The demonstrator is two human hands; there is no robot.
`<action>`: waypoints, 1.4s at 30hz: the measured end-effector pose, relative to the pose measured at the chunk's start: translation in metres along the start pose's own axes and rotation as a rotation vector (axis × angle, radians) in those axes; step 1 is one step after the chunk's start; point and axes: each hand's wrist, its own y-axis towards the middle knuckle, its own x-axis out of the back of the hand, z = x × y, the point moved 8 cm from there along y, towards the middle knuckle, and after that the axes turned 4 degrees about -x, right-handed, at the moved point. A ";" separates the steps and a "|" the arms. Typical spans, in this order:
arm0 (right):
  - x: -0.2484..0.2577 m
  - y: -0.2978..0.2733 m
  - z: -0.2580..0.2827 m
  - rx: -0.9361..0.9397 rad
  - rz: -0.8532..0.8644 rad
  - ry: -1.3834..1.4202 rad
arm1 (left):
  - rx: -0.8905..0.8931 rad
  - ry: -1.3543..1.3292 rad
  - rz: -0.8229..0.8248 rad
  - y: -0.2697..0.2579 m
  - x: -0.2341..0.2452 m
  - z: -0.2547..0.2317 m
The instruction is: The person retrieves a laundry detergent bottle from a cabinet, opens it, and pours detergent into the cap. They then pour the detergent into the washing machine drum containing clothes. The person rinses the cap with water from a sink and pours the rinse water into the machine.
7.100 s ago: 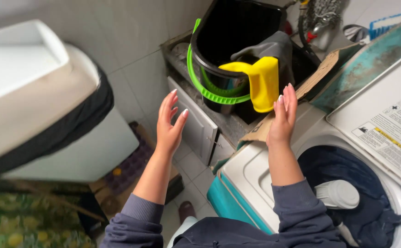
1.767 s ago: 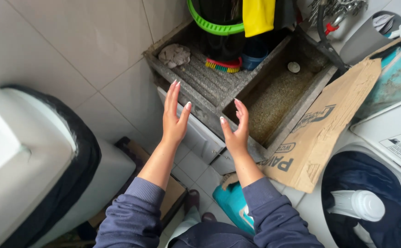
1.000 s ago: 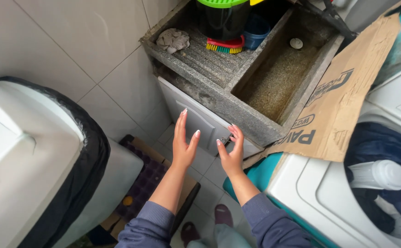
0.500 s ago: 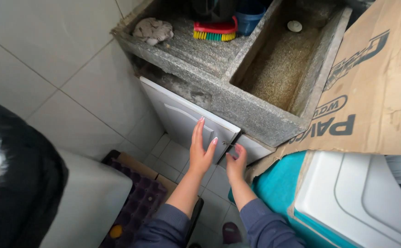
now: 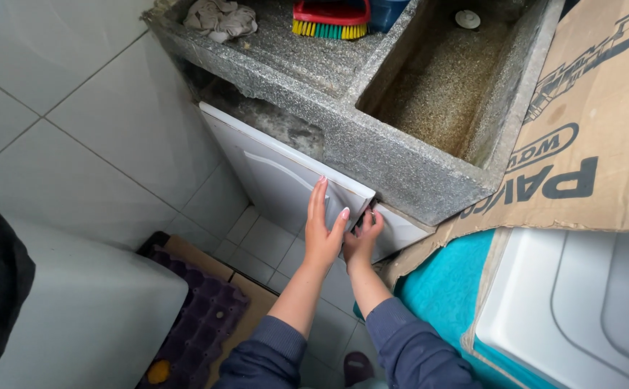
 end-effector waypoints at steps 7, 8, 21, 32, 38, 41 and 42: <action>0.012 -0.025 0.031 0.093 -0.003 -0.029 | 0.013 0.021 -0.028 0.000 0.005 -0.006; 0.013 -0.033 0.034 0.048 0.014 -0.031 | 0.027 0.066 -0.065 0.000 0.011 -0.007; -0.029 -0.119 0.071 -0.039 0.280 -0.145 | 0.308 0.279 -0.209 -0.027 0.079 0.006; -0.010 -0.128 0.064 0.015 0.280 -0.207 | 0.319 0.281 -0.134 -0.041 0.123 -0.006; -0.003 -0.144 0.061 0.072 0.308 -0.298 | 0.299 0.382 -0.105 -0.047 0.154 -0.011; 0.004 -0.145 0.059 0.077 0.299 -0.302 | 0.272 0.510 -0.045 -0.044 0.161 -0.013; 0.005 -0.143 0.059 0.078 0.294 -0.303 | 0.237 0.606 0.003 -0.041 0.160 -0.012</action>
